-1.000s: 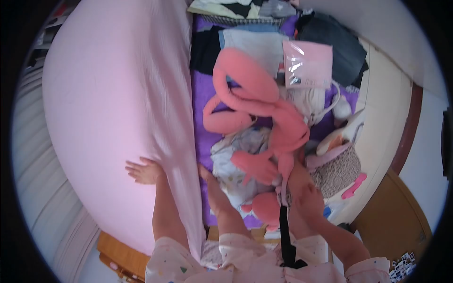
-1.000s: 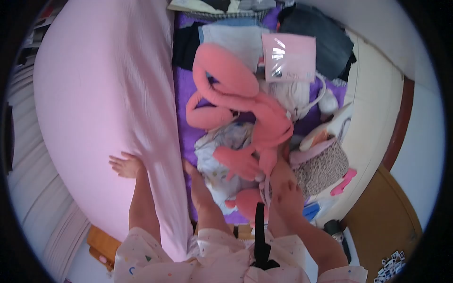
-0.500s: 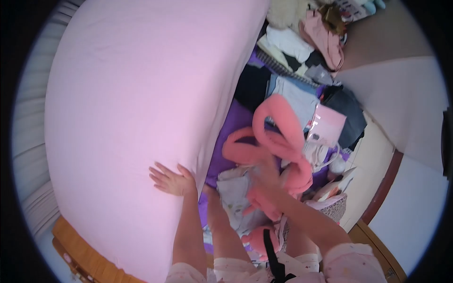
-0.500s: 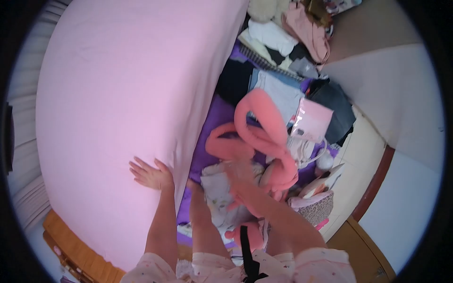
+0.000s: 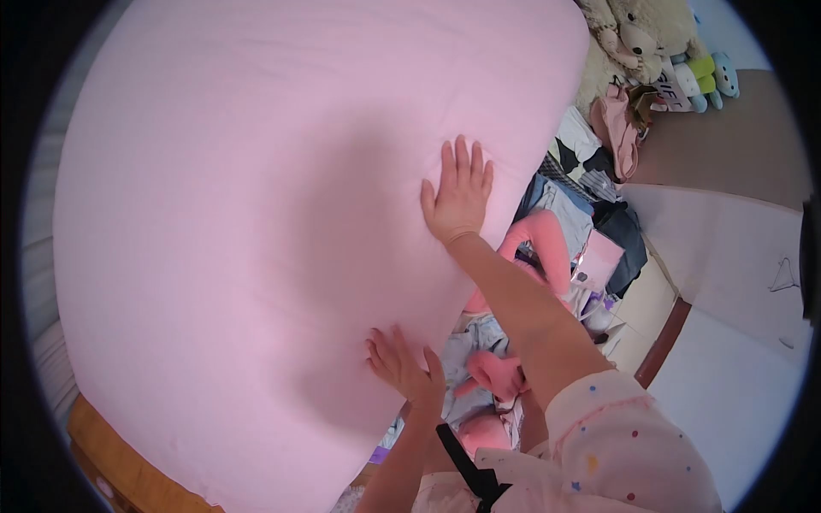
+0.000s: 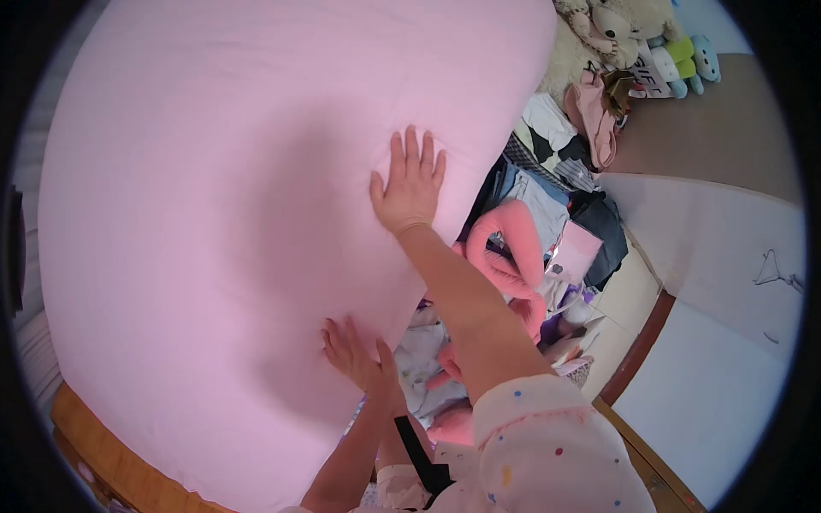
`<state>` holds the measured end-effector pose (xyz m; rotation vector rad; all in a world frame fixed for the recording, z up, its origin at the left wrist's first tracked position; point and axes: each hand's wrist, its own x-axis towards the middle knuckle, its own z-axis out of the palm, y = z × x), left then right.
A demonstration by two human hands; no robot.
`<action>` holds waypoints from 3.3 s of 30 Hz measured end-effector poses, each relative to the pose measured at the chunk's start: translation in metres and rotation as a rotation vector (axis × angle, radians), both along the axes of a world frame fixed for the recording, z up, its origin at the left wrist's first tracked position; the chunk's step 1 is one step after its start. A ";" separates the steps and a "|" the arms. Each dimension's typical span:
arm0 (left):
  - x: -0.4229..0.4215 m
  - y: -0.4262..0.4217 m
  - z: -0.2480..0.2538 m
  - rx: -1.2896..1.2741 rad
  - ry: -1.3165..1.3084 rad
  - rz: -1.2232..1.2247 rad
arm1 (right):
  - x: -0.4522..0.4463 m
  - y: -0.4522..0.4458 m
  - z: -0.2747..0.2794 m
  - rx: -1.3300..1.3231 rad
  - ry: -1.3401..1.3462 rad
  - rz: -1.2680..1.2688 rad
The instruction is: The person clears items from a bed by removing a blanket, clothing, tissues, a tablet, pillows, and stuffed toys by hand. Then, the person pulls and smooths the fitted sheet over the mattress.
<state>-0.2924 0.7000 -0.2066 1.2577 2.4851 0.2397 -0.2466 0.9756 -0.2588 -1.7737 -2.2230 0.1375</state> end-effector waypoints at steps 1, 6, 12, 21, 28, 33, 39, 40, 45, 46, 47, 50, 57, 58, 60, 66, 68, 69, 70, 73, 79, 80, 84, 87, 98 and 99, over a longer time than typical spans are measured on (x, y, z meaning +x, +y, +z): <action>-0.015 0.004 0.014 0.153 -0.137 -0.004 | -0.001 -0.001 0.000 -0.001 -0.017 -0.005; -0.077 0.031 0.040 0.405 -0.802 0.319 | -0.003 -0.001 0.001 0.049 -0.037 0.021; -0.123 0.053 0.011 0.168 -1.325 0.899 | -0.003 0.001 0.002 0.009 -0.021 0.017; -0.110 0.061 -0.004 0.147 -1.355 1.240 | -0.001 0.007 0.009 -0.024 0.026 0.057; -0.103 0.066 -0.021 0.136 -1.148 1.303 | 0.014 0.001 0.016 -0.177 -0.049 0.081; -0.103 0.064 -0.025 0.149 -1.096 1.276 | 0.046 0.024 0.043 -0.269 0.089 0.322; -0.103 0.061 -0.025 0.170 -1.075 1.247 | 0.137 0.076 0.072 -0.282 -0.083 0.761; -0.103 0.060 -0.030 0.178 -1.060 1.251 | 0.150 0.081 0.069 -0.271 -0.123 0.720; -0.107 0.053 -0.032 0.240 -0.934 1.251 | 0.168 0.082 0.060 -0.217 -0.047 0.635; -0.106 0.052 -0.030 0.210 -0.877 1.221 | 0.162 0.074 0.068 -0.243 -0.026 0.600; -0.104 0.057 -0.018 0.200 -0.902 1.262 | 0.153 0.066 0.075 -0.255 -0.011 0.555; -0.074 0.057 0.003 0.451 -0.852 1.260 | 0.131 0.041 0.092 -0.313 0.031 0.661; 0.032 -0.069 0.017 0.500 -1.049 1.746 | 0.139 -0.019 0.051 -1.008 -0.158 0.726; 0.038 -0.097 0.006 0.594 -1.070 1.890 | 0.143 -0.029 0.041 -1.008 -0.167 0.737; 0.071 -0.186 -0.055 0.776 -1.036 1.744 | 0.154 -0.045 0.021 -1.487 0.311 -0.227; -0.005 -0.253 -0.052 1.135 -1.236 2.097 | 0.196 -0.018 -0.065 -1.409 1.083 -0.102; -0.010 -0.252 -0.049 1.122 -1.262 2.141 | 0.180 -0.010 -0.057 -1.452 1.089 -0.424; -0.011 -0.249 -0.048 0.985 -1.159 2.199 | 0.172 -0.008 -0.049 -1.470 1.091 -0.749; -0.010 -0.250 -0.049 0.848 -1.054 2.247 | 0.167 -0.007 -0.043 -1.470 1.084 -0.745; -0.010 -0.252 -0.047 0.681 -0.976 2.233 | 0.158 -0.006 -0.029 -1.392 0.933 -0.765; -0.004 -0.276 -0.027 0.179 -0.951 1.912 | 0.165 0.003 0.005 -1.362 0.297 -0.522; -0.001 -0.281 -0.023 0.177 -0.951 1.914 | 0.167 0.004 0.010 -1.368 0.223 -0.503; 0.006 -0.280 -0.001 0.319 -0.983 1.966 | 0.169 0.012 0.035 -1.428 0.149 -0.432; -0.001 -0.260 0.002 0.546 -1.111 2.058 | 0.170 0.018 0.049 -1.465 0.226 -0.484; -0.006 -0.252 -0.002 0.117 -0.818 1.933 | 0.173 0.031 0.068 -1.523 0.176 -0.484; -0.007 -0.255 0.006 0.114 -0.815 1.932 | 0.170 0.033 0.073 -1.485 0.138 -0.490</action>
